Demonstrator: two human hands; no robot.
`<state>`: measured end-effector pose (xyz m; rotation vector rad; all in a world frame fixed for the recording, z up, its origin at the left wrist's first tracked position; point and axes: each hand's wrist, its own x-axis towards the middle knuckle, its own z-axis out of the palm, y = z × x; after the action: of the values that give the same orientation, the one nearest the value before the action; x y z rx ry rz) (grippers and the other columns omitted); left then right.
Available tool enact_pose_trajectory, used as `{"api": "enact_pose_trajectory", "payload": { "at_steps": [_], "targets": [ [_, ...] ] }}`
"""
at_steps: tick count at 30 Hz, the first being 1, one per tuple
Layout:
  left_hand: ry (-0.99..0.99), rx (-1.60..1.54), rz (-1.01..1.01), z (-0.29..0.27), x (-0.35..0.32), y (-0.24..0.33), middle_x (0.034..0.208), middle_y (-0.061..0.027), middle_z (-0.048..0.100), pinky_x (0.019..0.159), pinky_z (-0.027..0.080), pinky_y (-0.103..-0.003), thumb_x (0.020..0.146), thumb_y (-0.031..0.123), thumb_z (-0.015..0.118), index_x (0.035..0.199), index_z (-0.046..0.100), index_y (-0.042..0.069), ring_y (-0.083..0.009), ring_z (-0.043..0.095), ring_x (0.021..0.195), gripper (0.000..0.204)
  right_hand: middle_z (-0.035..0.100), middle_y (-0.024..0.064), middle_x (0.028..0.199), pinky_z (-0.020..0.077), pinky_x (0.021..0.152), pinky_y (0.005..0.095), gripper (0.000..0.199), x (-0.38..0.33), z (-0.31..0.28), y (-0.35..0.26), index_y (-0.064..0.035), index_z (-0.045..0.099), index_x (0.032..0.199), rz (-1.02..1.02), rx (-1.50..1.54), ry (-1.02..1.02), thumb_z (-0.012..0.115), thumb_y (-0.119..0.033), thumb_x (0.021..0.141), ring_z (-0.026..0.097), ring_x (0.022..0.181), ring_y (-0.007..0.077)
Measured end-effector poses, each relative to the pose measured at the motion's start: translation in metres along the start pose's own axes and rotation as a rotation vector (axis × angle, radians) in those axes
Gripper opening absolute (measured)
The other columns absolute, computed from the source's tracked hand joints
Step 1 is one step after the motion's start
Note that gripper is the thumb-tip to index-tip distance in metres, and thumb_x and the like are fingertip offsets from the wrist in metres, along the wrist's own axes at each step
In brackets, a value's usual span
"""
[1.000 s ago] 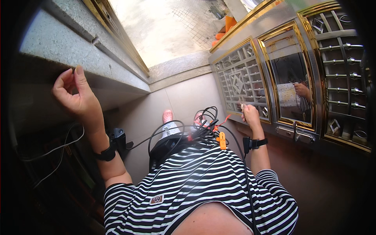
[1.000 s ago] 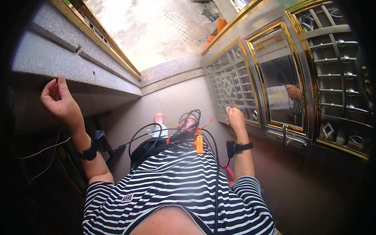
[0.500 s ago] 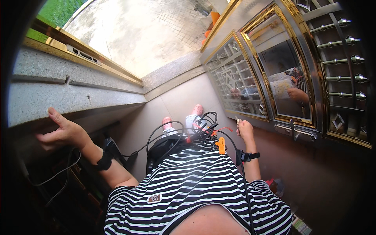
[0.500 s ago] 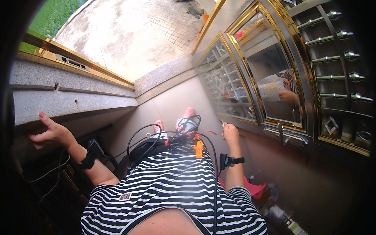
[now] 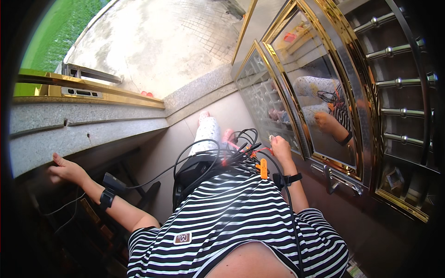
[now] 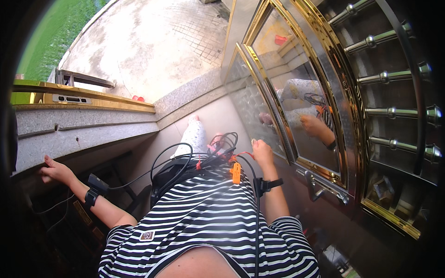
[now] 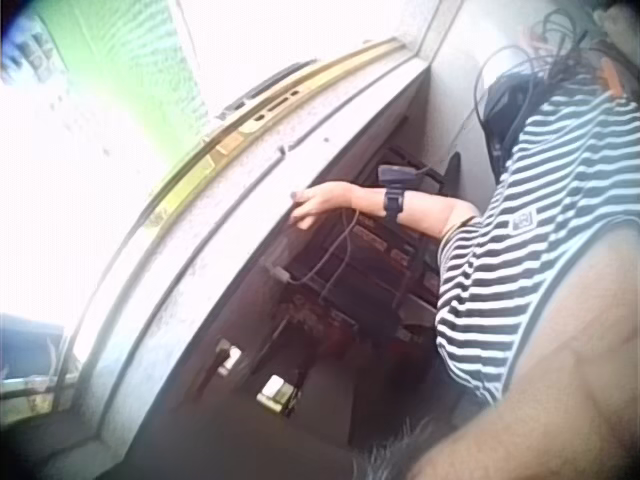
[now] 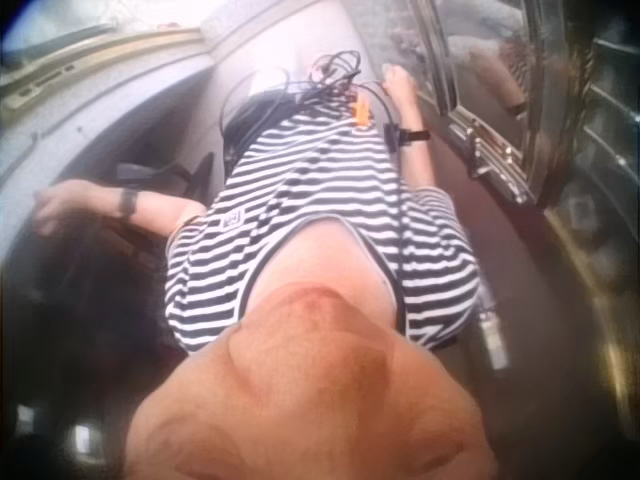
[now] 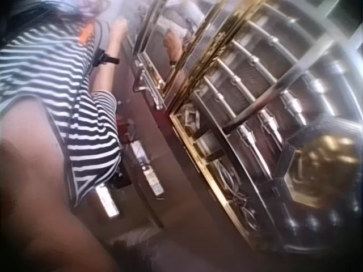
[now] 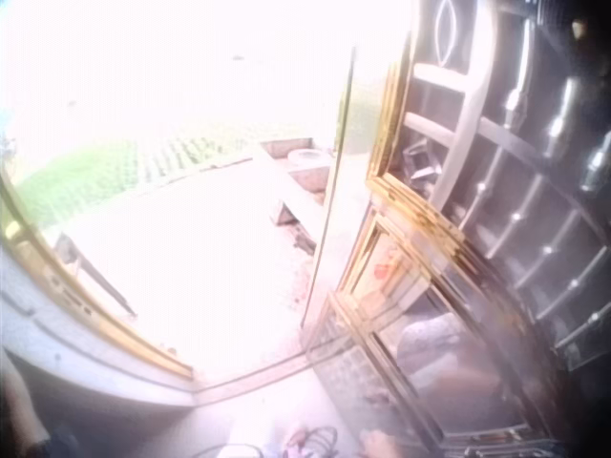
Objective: The person wipes the various metallic components and glass panels of a decorative door with a cloth, including the frames, handles, and small hexagonal elements.
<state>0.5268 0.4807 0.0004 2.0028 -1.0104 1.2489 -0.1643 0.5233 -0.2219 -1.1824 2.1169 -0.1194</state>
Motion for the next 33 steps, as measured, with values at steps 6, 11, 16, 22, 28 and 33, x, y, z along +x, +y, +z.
{"api": "enact_pose_trajectory", "payload": {
  "at_steps": [6,11,16,22,28,33],
  "targets": [
    [0.003,-0.018,-0.029,0.006,0.0,-0.009,0.087,-0.0347,0.051,0.077,0.042,-0.057,0.097,0.051,0.057,0.082,0.05,-0.013,-0.0468,0.049,0.084,0.067,0.066,0.0273,0.086,0.0478,0.074,0.0556,0.042,0.019,0.0,0.02,-0.0018,0.065,0.086,-0.112,-0.036,0.091,0.053,-0.041,0.097,0.062,0.087,0.049],
    [0.08,-0.04,0.001,0.017,-0.002,-0.027,0.081,-0.033,0.056,0.073,0.044,-0.055,0.098,0.047,0.059,0.08,0.051,-0.014,-0.0458,0.054,0.077,0.064,0.065,0.0278,0.087,0.0475,0.073,0.0564,0.041,0.024,-0.01,0.028,-0.002,0.064,0.085,-0.129,-0.06,0.125,0.054,-0.04,0.097,0.062,0.087,0.0495],
    [0.08,-0.051,0.003,0.013,-0.004,-0.02,0.08,-0.0329,0.057,0.073,0.046,-0.053,0.099,0.044,0.06,0.081,0.052,-0.015,-0.0431,0.055,0.075,0.062,0.066,0.0287,0.089,0.0487,0.079,0.0564,0.041,0.03,-0.025,0.012,-0.0023,0.065,0.089,-0.092,-0.033,0.069,0.051,-0.04,0.097,0.063,0.09,0.0493],
    [0.061,0.029,-0.024,0.015,-0.005,-0.019,0.084,-0.0336,0.058,0.075,0.047,-0.05,0.098,0.043,0.06,0.084,0.053,-0.015,-0.0419,0.055,0.079,0.061,0.067,0.0266,0.088,0.0485,0.079,0.0561,0.044,0.048,-0.025,-0.009,-0.0038,0.065,0.092,-0.095,-0.051,-0.011,0.048,-0.044,0.099,0.063,0.09,0.0487],
    [0.015,-0.086,0.03,0.007,0.002,-0.018,0.085,-0.0316,0.06,0.075,0.047,-0.048,0.099,0.035,0.062,0.085,0.055,-0.014,-0.0403,0.057,0.078,0.051,0.067,0.0176,0.069,0.0504,0.067,0.0506,0.04,0.045,-0.021,-0.007,-0.0043,0.062,0.081,-0.195,-0.061,0.047,0.05,-0.038,0.099,0.068,0.071,0.0383],
    [0.02,-0.104,-0.004,0.007,-0.004,-0.018,0.086,-0.0307,0.061,0.074,0.046,-0.049,0.098,0.026,0.064,0.091,0.057,-0.013,-0.0443,0.055,0.077,0.04,0.064,0.0113,0.06,0.0496,0.052,0.0388,0.035,0.042,-0.038,-0.028,-0.0021,0.061,0.082,-0.297,0.086,0.061,0.053,-0.031,0.1,0.065,0.053,0.0238]
  ]
}}
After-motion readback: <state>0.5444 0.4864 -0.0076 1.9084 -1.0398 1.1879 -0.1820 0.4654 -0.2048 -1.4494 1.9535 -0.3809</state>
